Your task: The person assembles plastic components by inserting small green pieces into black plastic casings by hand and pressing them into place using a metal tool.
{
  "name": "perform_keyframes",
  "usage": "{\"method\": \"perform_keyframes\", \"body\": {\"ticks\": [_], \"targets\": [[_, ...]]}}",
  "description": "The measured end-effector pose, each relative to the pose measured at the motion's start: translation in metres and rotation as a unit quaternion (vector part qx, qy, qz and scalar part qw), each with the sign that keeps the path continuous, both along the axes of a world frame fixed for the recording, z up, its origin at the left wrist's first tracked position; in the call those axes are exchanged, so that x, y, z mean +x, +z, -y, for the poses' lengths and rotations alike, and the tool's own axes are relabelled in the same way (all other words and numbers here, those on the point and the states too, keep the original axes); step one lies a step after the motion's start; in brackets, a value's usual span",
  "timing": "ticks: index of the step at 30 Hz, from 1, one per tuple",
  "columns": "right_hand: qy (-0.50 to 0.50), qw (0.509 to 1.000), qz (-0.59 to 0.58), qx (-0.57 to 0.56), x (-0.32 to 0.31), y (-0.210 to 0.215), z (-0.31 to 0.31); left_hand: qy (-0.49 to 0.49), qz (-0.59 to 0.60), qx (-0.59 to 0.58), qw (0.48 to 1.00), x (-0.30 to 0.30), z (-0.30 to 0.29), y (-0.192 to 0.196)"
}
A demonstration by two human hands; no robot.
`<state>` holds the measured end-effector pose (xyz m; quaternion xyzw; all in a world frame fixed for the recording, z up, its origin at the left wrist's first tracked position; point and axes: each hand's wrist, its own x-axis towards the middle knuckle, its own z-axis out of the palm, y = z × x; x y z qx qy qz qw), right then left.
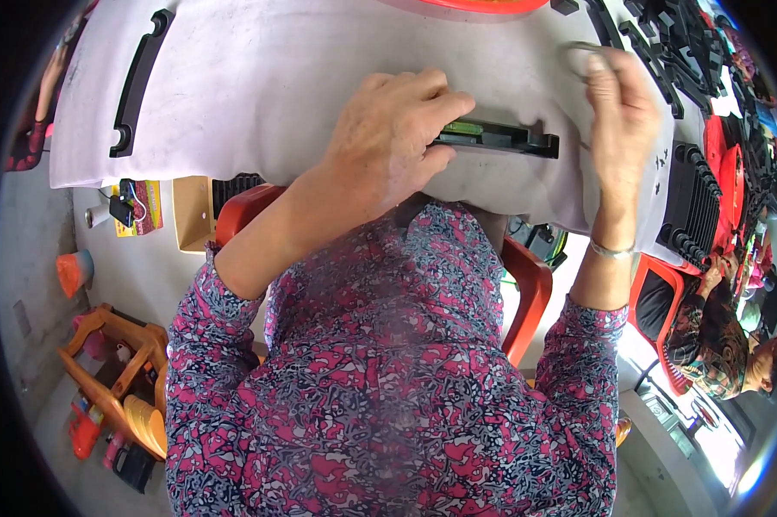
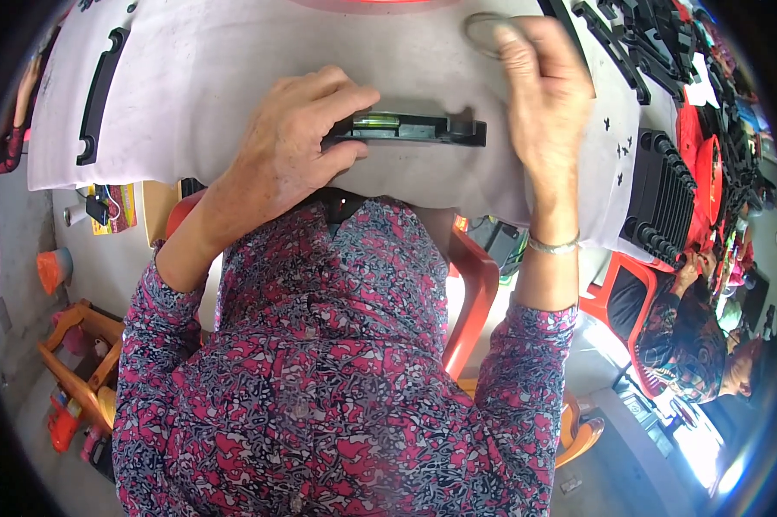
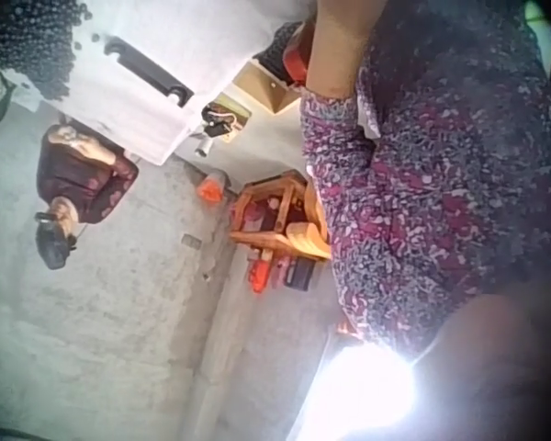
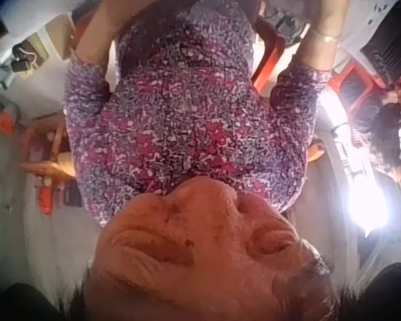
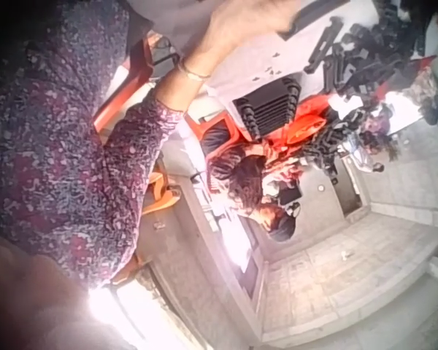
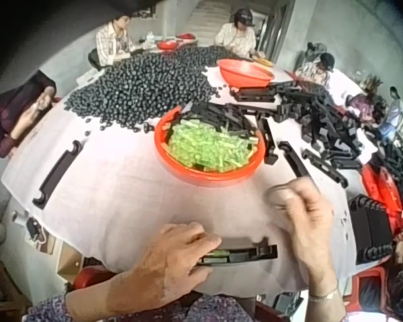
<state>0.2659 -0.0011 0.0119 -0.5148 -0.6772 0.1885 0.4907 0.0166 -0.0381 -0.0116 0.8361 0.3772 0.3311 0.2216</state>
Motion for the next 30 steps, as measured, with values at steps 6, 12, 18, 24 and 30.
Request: {"method": "perform_keyframes", "body": {"ticks": [6, 12, 18, 24, 30], "targets": [[0.281, 0.821, -0.483, -0.115, 0.008, 0.057, 0.014, 0.022, -0.002, 0.007, 1.000, 0.003, 0.002, 0.003], [0.356, 0.739, -0.549, -0.162, -0.021, 0.028, 0.013, 0.014, 0.003, 0.038, 0.999, -0.004, 0.011, -0.007], [0.357, 0.744, -0.536, -0.179, -0.028, 0.015, 0.015, 0.012, -0.013, 0.096, 0.995, 0.001, 0.011, -0.013], [0.388, 0.728, -0.533, -0.187, -0.027, 0.007, 0.011, 0.014, -0.060, 0.082, 0.995, 0.002, 0.010, -0.016], [0.404, 0.738, -0.507, -0.188, -0.031, 0.003, 0.009, 0.018, -0.067, 0.111, 0.991, 0.001, 0.008, -0.018]]}}
